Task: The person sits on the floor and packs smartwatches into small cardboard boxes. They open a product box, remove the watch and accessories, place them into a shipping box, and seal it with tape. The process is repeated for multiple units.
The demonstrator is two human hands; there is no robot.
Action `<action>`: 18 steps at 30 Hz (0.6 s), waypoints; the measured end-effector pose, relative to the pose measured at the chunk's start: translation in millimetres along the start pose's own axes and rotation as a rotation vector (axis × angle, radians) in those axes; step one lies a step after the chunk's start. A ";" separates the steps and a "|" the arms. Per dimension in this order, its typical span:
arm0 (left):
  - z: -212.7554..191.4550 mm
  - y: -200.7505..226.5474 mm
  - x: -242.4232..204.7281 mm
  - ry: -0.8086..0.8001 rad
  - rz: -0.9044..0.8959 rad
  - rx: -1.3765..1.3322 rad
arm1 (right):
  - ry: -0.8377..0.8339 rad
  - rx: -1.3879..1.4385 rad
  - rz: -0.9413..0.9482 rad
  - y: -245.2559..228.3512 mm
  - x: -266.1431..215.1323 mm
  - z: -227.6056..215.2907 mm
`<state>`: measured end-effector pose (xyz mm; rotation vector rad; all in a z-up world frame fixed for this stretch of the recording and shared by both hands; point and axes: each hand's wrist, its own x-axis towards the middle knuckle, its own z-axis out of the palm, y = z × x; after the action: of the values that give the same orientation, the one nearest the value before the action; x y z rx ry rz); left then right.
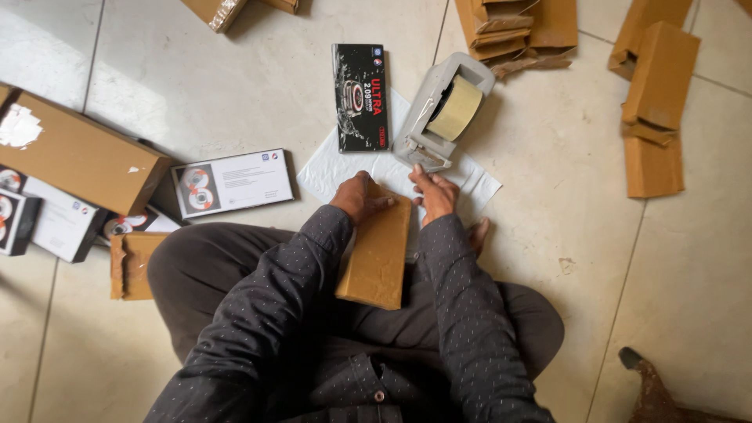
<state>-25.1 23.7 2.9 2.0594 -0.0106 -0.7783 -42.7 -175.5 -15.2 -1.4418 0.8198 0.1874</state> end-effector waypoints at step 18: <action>-70.7 75.4 -155.9 0.587 0.654 -0.460 | -0.287 0.119 -0.203 -70.0 -106.4 -69.5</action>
<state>-91.6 78.1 169.0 1.6169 -0.1533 0.2215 -105.6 -213.4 110.0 -1.3385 0.4401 0.1825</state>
